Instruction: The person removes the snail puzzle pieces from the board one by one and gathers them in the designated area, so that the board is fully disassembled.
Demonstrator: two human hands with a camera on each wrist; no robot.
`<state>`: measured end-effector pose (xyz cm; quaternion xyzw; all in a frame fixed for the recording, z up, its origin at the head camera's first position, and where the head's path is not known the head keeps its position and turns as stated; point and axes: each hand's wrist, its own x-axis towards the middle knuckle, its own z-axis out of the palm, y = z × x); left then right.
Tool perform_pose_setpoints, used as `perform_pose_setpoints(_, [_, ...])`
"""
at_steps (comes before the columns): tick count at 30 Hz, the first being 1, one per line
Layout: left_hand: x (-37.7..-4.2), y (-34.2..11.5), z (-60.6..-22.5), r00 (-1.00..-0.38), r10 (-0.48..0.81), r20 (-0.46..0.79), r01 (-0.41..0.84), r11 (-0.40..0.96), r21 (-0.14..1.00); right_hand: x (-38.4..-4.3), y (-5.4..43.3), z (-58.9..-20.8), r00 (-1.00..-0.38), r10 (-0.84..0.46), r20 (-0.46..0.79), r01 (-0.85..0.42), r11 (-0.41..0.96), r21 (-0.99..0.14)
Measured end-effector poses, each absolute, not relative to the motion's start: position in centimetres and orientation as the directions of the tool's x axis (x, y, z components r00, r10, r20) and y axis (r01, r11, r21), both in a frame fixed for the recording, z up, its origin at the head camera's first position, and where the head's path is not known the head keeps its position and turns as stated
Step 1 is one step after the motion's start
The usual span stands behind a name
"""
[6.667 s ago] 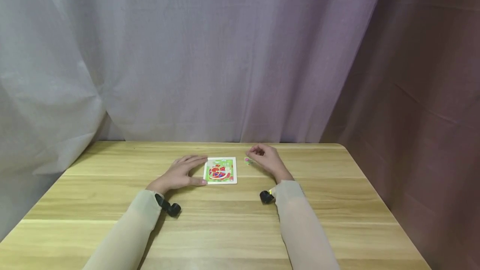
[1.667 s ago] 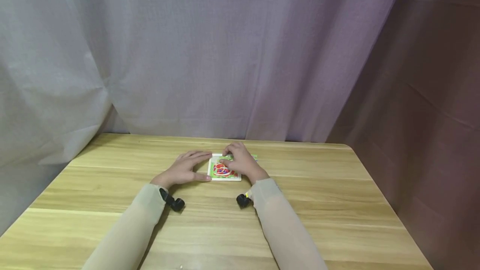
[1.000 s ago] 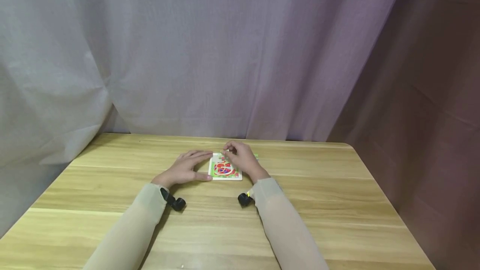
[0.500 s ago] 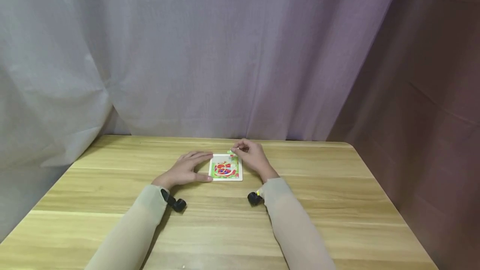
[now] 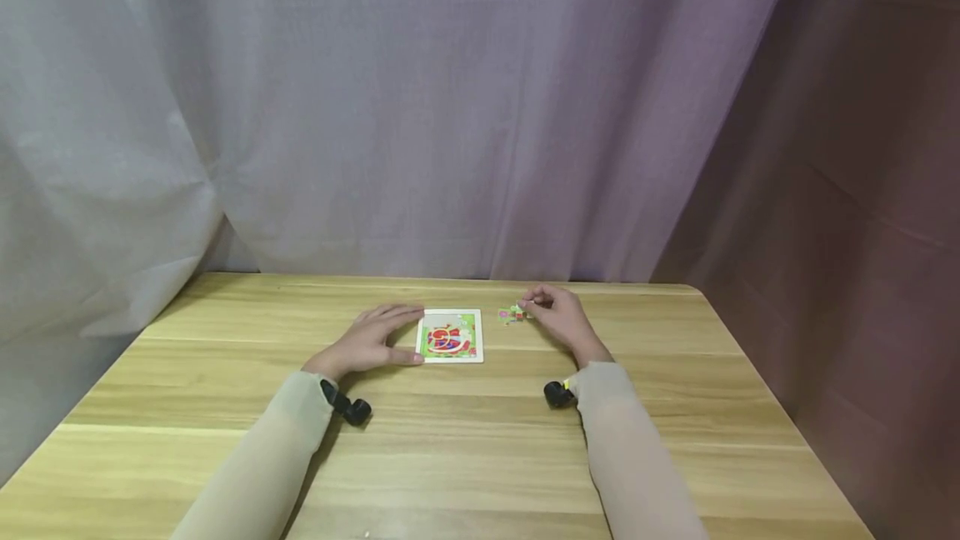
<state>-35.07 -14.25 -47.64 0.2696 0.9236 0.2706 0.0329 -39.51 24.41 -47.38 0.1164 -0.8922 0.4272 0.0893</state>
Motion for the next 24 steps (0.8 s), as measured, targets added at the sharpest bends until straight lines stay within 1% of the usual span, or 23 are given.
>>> perform_pose_setpoints(4, [-35.2, -14.3, -47.8, -0.842, 0.531, 0.093, 0.496, 0.694, 0.522, -39.4, 25.8, -47.4, -0.965, -0.132, 0.226, -0.258, 0.621, -0.74])
perform_pose_setpoints(7, [-35.2, -14.3, -47.8, -0.837, 0.538, 0.097, 0.501, 0.684, 0.53, -39.4, 26.1, -47.4, -0.963, -0.144, 0.226, -0.266, 0.621, -0.738])
perform_pose_setpoints(15, [-35.2, -14.2, -47.6, -0.849, 0.52, 0.094, 0.47, 0.661, 0.584, -39.6, 26.1, -47.4, -0.956, -0.179, 0.232, -0.292, 0.646, -0.706])
perform_pose_setpoints(24, [-35.2, -14.1, -47.9, -0.861, 0.501, 0.09, 0.444, 0.654, 0.612, -39.6, 25.8, -47.6, -0.95, -0.197, 0.243, -0.312, 0.661, -0.683])
